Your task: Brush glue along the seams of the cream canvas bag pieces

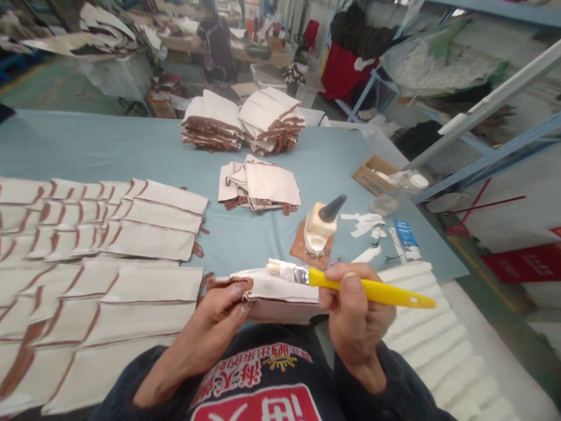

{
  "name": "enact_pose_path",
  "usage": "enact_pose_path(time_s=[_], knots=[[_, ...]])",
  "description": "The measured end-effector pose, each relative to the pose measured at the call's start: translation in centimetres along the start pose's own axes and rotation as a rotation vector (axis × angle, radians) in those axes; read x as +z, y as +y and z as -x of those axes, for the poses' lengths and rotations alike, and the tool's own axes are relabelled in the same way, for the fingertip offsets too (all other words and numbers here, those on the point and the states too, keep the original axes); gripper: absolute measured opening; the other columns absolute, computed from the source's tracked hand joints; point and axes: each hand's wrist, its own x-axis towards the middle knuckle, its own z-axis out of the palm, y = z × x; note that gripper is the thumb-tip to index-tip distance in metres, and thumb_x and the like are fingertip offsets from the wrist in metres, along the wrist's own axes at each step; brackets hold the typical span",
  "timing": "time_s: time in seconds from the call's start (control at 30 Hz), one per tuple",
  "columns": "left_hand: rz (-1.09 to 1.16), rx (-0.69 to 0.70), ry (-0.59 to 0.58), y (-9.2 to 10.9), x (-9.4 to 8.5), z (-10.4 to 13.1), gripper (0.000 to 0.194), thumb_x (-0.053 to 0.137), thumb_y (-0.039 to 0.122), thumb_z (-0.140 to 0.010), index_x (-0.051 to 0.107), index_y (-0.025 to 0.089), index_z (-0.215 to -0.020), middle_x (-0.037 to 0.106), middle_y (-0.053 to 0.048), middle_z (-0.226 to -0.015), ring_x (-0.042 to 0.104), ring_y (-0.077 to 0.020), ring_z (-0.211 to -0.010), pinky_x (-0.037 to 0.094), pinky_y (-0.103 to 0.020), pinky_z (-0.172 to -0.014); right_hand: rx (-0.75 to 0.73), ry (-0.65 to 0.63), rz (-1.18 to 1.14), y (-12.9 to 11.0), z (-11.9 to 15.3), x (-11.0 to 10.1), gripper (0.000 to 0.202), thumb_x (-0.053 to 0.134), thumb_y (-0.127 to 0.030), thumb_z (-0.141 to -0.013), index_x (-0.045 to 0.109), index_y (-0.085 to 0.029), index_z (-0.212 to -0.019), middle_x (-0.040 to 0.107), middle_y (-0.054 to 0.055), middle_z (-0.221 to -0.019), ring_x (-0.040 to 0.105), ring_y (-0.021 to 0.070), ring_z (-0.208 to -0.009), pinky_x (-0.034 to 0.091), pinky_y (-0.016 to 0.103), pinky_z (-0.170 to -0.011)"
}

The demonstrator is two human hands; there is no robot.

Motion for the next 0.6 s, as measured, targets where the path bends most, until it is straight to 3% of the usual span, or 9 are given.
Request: enact_pose_path(time_s=[0.1,0.23,0.37,0.5,0.6], knots=[[-0.053,0.009,0.006,-0.2,0.2,0.0,0.023,0.052,0.02,-0.096,0.073,0.016,-0.087,0.078,-0.005,-0.085,0.071,-0.019,-0.081,0.052,-0.024,-0.072,0.034,-0.039,-0.01,-0.4,1.6,0.0,0.026,0.054,-0.033,-0.106,0.068,-0.022,-0.087,0.05,-0.009,-0.048,0.045,0.008,-0.035,0.037,0.019,-0.038],[-0.072,0.025,-0.017,0.1,0.5,-0.3,0.029,0.049,0.021,-0.098,0.073,0.016,-0.083,0.077,-0.006,-0.085,0.072,-0.02,-0.083,0.054,-0.027,-0.078,0.069,-0.19,0.045,0.4,3.0,-0.4,0.027,0.054,-0.036,-0.105,0.069,-0.021,-0.087,0.05,-0.008,-0.049,0.044,0.0095,-0.035,0.038,0.022,-0.038],[-0.101,-0.019,0.04,0.4,0.9,-0.5,0.027,0.051,0.025,-0.098,0.075,0.017,-0.087,0.075,-0.005,-0.08,0.069,-0.0202,-0.076,0.052,-0.028,-0.071,0.081,-0.084,0.017,0.7,3.1,-0.6,0.028,0.051,-0.032,-0.106,0.069,-0.022,-0.087,0.052,-0.008,-0.05,0.046,0.0095,-0.035,0.04,0.021,-0.038],[-0.068,-0.034,0.013,0.4,1.1,-0.7,0.028,0.053,0.024,-0.1,0.073,0.017,-0.082,0.071,-0.003,-0.073,0.064,-0.0184,-0.07,0.048,-0.027,-0.067,0.091,-0.16,-0.025,0.5,2.6,-0.3,0.025,0.055,-0.032,-0.104,0.07,-0.022,-0.088,0.052,-0.007,-0.051,0.044,0.0088,-0.035,0.035,0.021,-0.037],[-0.069,0.014,0.006,0.3,1.2,-0.8,0.027,0.053,0.021,-0.101,0.075,0.018,-0.086,0.073,-0.004,-0.077,0.065,-0.0189,-0.072,0.049,-0.027,-0.07,0.099,-0.114,-0.085,0.2,2.3,-0.1,0.025,0.054,-0.031,-0.105,0.068,-0.022,-0.087,0.051,-0.008,-0.05,0.044,0.0079,-0.035,0.034,0.019,-0.037]])
